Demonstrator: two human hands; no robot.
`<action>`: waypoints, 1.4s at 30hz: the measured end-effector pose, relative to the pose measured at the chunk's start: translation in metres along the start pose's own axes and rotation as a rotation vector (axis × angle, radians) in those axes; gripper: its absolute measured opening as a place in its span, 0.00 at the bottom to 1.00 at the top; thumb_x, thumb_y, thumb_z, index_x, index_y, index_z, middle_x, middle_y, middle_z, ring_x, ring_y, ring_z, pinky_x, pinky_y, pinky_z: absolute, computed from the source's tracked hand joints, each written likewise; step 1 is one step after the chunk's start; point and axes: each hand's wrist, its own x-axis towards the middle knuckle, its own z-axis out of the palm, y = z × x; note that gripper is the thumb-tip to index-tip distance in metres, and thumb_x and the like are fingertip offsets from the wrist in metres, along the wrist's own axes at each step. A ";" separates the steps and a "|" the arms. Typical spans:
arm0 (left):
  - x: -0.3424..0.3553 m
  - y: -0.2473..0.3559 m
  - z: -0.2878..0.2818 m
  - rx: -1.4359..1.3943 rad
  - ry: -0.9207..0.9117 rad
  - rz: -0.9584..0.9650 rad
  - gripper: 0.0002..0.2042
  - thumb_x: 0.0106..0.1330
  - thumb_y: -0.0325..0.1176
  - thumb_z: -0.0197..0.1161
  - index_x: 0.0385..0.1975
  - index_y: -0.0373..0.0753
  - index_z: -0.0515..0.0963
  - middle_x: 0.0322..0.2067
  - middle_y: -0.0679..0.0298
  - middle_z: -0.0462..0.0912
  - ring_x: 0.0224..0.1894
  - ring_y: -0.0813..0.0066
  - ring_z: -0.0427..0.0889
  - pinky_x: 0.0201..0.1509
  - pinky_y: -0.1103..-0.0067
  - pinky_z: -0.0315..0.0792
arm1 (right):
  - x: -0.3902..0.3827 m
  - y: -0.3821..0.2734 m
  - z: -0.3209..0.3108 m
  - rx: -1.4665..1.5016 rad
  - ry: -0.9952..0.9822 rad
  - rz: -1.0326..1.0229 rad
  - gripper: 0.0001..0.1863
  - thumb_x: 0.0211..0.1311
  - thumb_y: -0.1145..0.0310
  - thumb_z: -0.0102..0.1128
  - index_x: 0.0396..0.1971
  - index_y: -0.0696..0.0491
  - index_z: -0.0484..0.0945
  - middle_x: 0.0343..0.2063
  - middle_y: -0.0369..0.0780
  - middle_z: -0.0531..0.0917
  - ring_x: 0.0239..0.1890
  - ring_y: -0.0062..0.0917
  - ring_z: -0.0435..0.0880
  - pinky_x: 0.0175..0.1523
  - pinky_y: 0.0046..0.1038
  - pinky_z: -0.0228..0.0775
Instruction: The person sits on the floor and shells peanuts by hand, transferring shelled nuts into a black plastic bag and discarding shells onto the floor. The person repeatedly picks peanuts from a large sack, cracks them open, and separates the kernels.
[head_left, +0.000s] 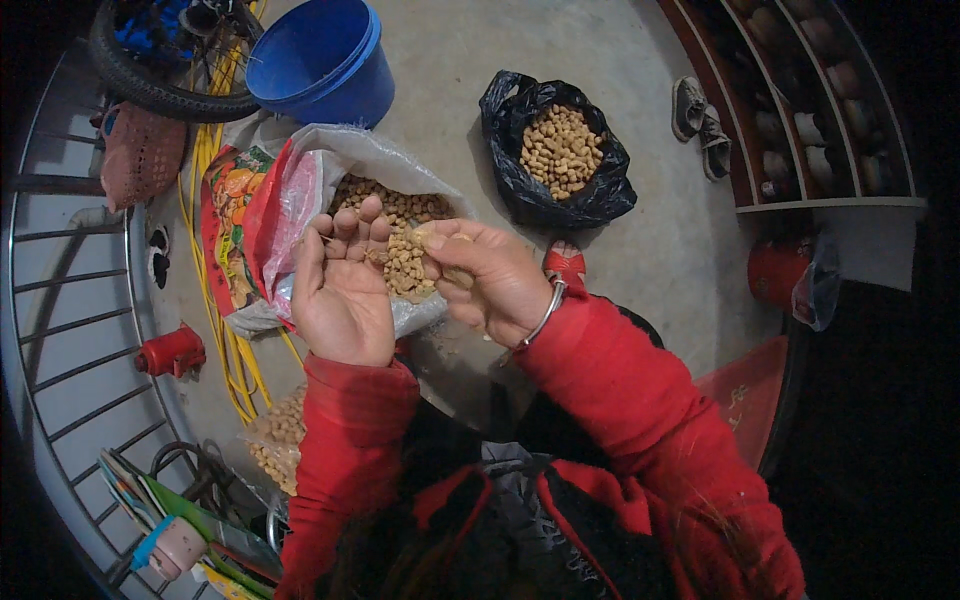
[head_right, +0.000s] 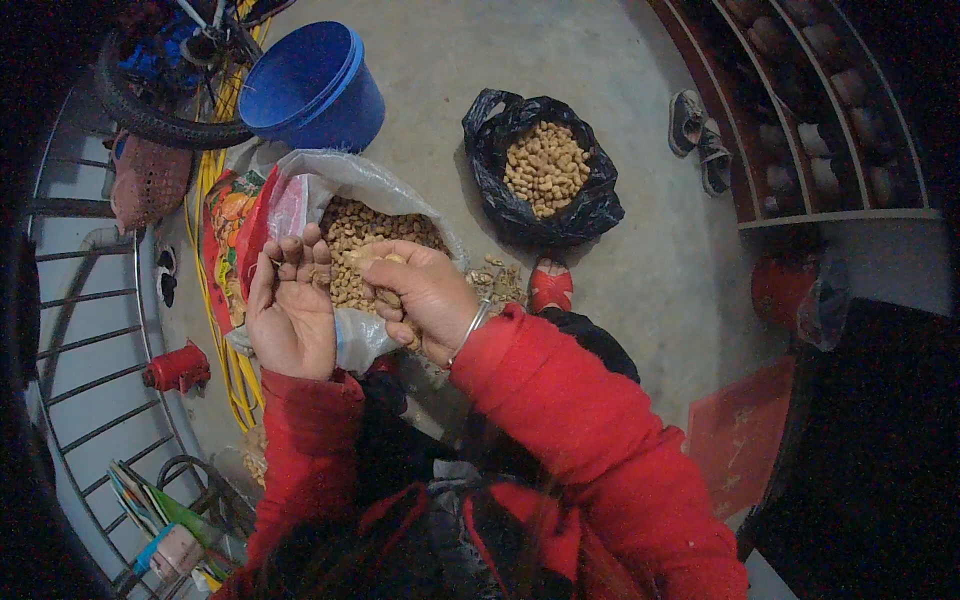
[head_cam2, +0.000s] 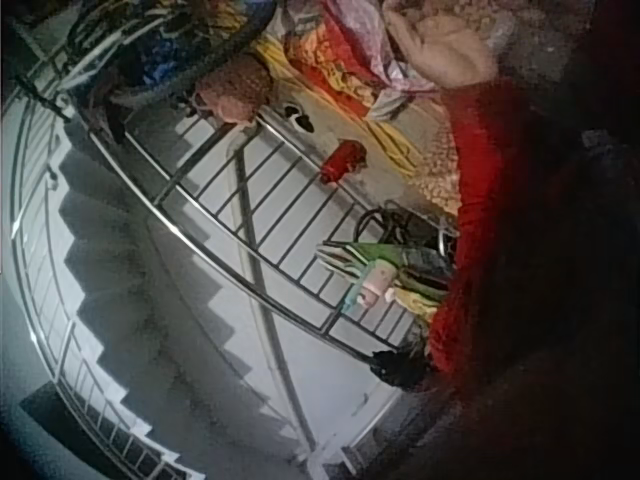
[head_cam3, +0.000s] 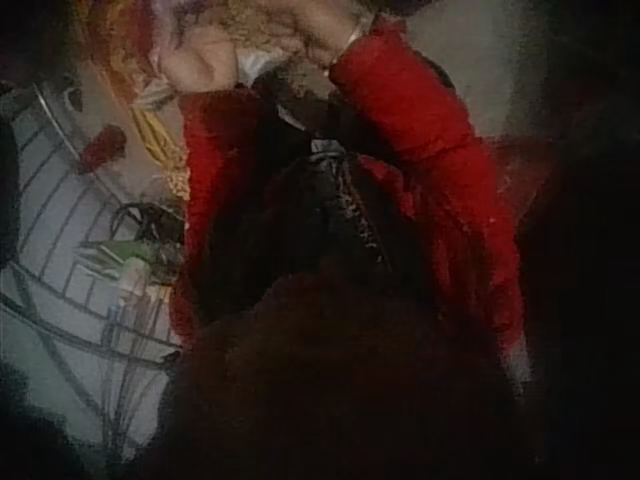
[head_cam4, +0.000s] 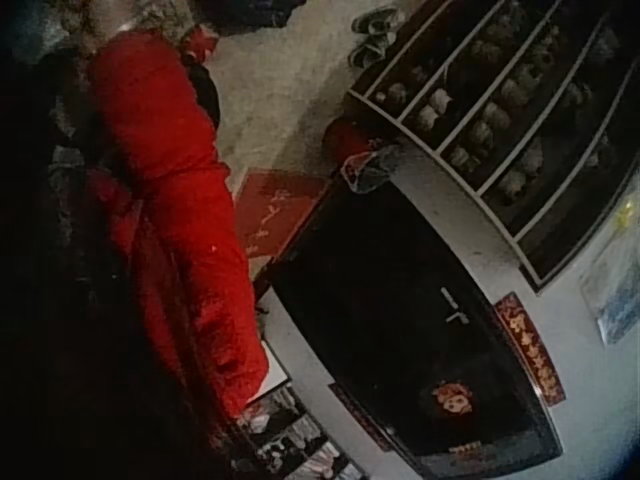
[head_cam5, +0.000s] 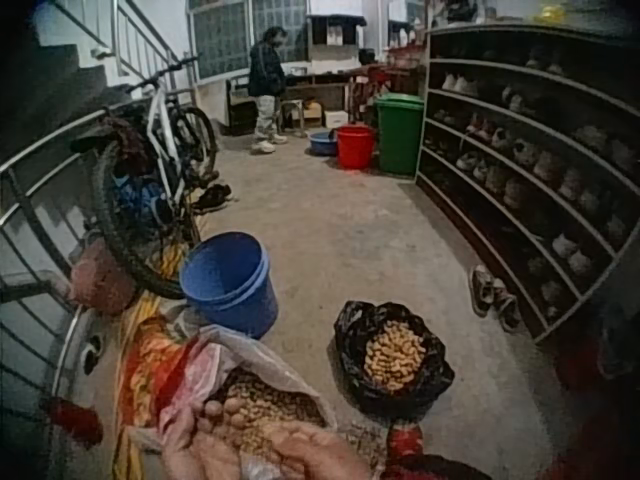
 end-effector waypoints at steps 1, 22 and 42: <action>0.000 -0.001 0.001 0.021 -0.006 0.015 0.10 0.63 0.34 0.43 0.33 0.36 0.69 0.35 0.59 0.73 0.46 0.62 0.71 0.50 0.71 0.66 | 0.001 0.002 0.000 -0.013 0.001 -0.002 0.09 0.52 0.70 0.52 0.34 0.54 0.69 0.20 0.33 0.71 0.14 0.09 0.60 0.15 0.11 0.46; -0.008 -0.016 0.015 0.159 -0.066 0.076 0.10 0.63 0.34 0.41 0.33 0.34 0.67 0.35 0.57 0.72 0.47 0.59 0.70 0.51 0.70 0.65 | 0.004 0.014 0.008 -0.370 0.132 -0.208 0.11 0.44 0.71 0.61 0.29 0.52 0.70 0.19 0.31 0.71 0.15 0.10 0.64 0.16 0.14 0.53; -0.006 -0.018 0.016 0.172 -0.053 0.135 0.10 0.64 0.33 0.40 0.34 0.34 0.66 0.36 0.55 0.73 0.48 0.58 0.69 0.51 0.70 0.65 | -0.002 0.015 0.007 -0.156 0.046 -0.095 0.08 0.50 0.71 0.56 0.31 0.56 0.71 0.23 0.35 0.75 0.21 0.13 0.70 0.21 0.16 0.61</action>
